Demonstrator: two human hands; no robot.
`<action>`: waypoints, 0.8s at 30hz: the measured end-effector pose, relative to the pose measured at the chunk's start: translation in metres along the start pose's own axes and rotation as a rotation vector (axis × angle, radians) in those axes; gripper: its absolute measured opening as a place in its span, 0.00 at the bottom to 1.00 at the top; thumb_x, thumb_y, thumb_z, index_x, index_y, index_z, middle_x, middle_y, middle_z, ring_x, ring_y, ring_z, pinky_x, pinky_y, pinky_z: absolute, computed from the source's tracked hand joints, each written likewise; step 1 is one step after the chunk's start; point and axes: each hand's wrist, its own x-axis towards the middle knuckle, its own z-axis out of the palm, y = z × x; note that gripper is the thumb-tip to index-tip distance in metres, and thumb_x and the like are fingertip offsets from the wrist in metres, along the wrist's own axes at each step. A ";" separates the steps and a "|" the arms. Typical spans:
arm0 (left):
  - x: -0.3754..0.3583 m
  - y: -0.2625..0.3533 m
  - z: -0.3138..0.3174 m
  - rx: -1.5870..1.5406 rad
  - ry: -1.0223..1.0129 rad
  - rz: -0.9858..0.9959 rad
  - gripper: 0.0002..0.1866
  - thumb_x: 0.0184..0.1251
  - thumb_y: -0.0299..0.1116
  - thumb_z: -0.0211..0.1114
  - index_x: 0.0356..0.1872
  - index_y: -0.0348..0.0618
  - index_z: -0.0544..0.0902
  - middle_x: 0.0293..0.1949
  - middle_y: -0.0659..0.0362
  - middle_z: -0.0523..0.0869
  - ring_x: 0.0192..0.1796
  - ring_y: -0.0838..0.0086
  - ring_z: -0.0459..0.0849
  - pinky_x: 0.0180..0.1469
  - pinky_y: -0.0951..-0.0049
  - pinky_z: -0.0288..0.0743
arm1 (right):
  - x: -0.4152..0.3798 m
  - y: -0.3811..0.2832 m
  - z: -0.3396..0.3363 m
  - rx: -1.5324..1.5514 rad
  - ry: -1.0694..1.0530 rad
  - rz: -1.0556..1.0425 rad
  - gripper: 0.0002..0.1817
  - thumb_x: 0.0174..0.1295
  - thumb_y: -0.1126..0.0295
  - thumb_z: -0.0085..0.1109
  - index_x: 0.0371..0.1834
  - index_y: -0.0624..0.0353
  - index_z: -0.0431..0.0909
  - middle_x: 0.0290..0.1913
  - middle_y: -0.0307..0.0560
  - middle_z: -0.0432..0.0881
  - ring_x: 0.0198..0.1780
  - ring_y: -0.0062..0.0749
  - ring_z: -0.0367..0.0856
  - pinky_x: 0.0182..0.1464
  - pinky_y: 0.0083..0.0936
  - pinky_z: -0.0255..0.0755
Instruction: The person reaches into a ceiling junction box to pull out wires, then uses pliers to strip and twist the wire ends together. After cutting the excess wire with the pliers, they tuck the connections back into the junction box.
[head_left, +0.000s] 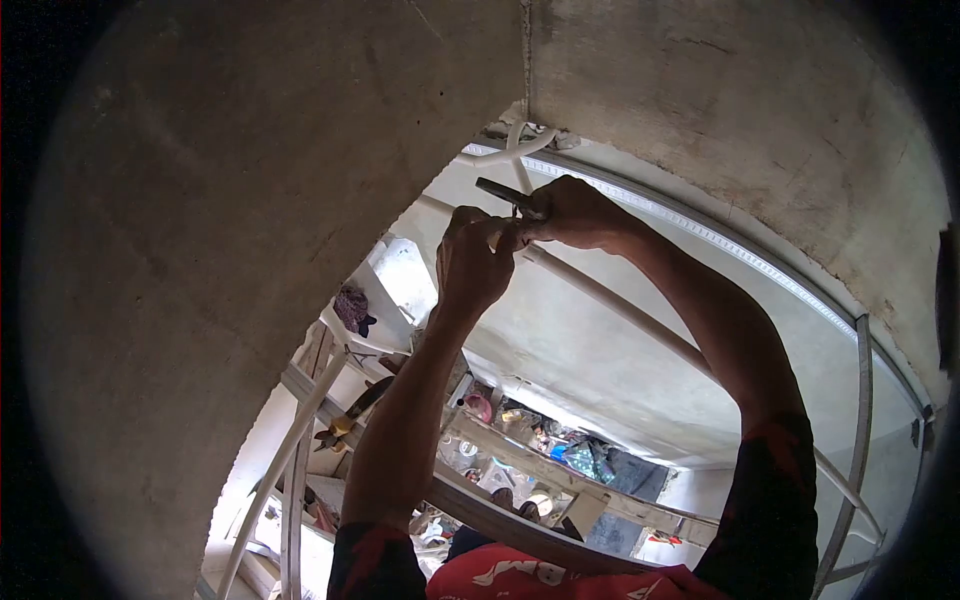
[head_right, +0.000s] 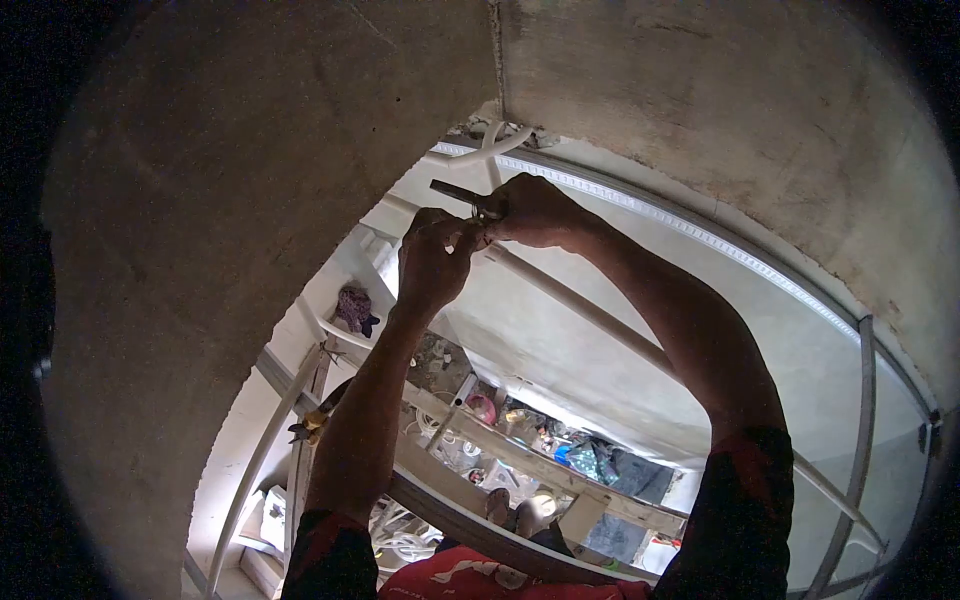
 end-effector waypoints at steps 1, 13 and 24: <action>0.001 -0.003 0.003 -0.011 0.013 0.027 0.11 0.64 0.39 0.74 0.39 0.43 0.92 0.45 0.47 0.85 0.47 0.52 0.87 0.50 0.54 0.81 | 0.003 0.005 0.005 0.029 0.040 -0.004 0.16 0.60 0.56 0.72 0.34 0.60 0.89 0.25 0.48 0.83 0.30 0.33 0.77 0.37 0.38 0.69; 0.003 -0.011 0.018 -0.069 0.131 0.105 0.12 0.62 0.35 0.72 0.32 0.35 0.84 0.40 0.44 0.85 0.42 0.47 0.85 0.47 0.48 0.80 | 0.021 0.023 0.004 0.157 0.237 0.238 0.14 0.62 0.65 0.61 0.33 0.68 0.85 0.31 0.62 0.86 0.31 0.48 0.84 0.39 0.49 0.74; -0.001 0.000 0.033 0.001 0.160 0.134 0.06 0.62 0.31 0.68 0.29 0.42 0.89 0.37 0.53 0.88 0.44 0.60 0.85 0.54 0.55 0.71 | 0.019 0.037 -0.003 0.208 0.448 0.158 0.11 0.61 0.66 0.64 0.29 0.63 0.81 0.21 0.42 0.79 0.23 0.25 0.74 0.27 0.35 0.68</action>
